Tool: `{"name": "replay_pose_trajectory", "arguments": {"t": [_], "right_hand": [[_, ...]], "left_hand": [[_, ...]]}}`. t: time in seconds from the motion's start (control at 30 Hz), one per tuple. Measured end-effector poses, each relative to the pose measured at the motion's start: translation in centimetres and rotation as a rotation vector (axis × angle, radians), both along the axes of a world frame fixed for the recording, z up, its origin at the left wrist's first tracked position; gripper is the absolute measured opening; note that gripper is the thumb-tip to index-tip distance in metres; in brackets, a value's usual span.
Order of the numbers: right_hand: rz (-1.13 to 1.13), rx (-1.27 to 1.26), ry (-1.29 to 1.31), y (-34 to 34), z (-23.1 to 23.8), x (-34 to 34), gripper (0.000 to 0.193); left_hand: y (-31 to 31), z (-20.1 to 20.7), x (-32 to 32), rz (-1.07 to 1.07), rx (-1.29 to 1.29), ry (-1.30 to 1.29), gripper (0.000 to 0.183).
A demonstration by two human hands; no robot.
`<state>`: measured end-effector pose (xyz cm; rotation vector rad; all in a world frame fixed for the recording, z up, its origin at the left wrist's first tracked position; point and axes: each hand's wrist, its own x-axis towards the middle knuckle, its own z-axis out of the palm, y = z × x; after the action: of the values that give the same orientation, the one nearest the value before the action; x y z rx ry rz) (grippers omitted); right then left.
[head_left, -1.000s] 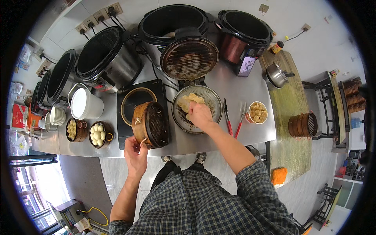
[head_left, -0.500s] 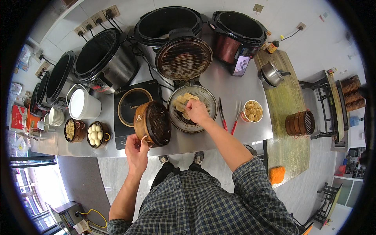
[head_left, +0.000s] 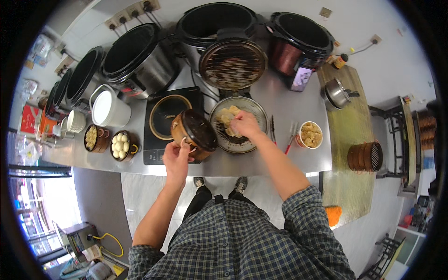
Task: The person uses tongs to transfer cooked dumplings from a metal tray into a paper cup. They then move a bamboo steamer basket and continue transferring dumplings from the tray into the steamer basket.
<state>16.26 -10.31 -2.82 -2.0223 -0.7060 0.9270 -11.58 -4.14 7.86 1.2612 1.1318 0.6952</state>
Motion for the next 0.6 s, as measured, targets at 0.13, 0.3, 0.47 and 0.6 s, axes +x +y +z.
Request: {"name": "replay_pose_trajectory", "arguments": {"t": [0.13,0.3,0.47,0.6], "right_hand": [[-0.006,0.007,0.033,-0.1,-0.1,0.5,0.016],[0.12,-0.028,-0.22,0.0,-1.1,0.5,0.02],[0.133,0.041,-0.293,-0.5,-0.9,-0.2,0.017],[0.158,0.066,-0.282,-0.5,-0.3,-1.0,0.015]], "left_hand": [[-0.7,-0.1,1.6,0.0,0.004,-0.055,0.03],[-2.0,0.8,4.7,-0.013,0.003,-0.071,0.026],[-2.6,0.1,6.1,-0.074,0.12,0.108,0.025],[-2.5,-0.8,5.7,-0.058,0.137,0.134,0.025]]}}
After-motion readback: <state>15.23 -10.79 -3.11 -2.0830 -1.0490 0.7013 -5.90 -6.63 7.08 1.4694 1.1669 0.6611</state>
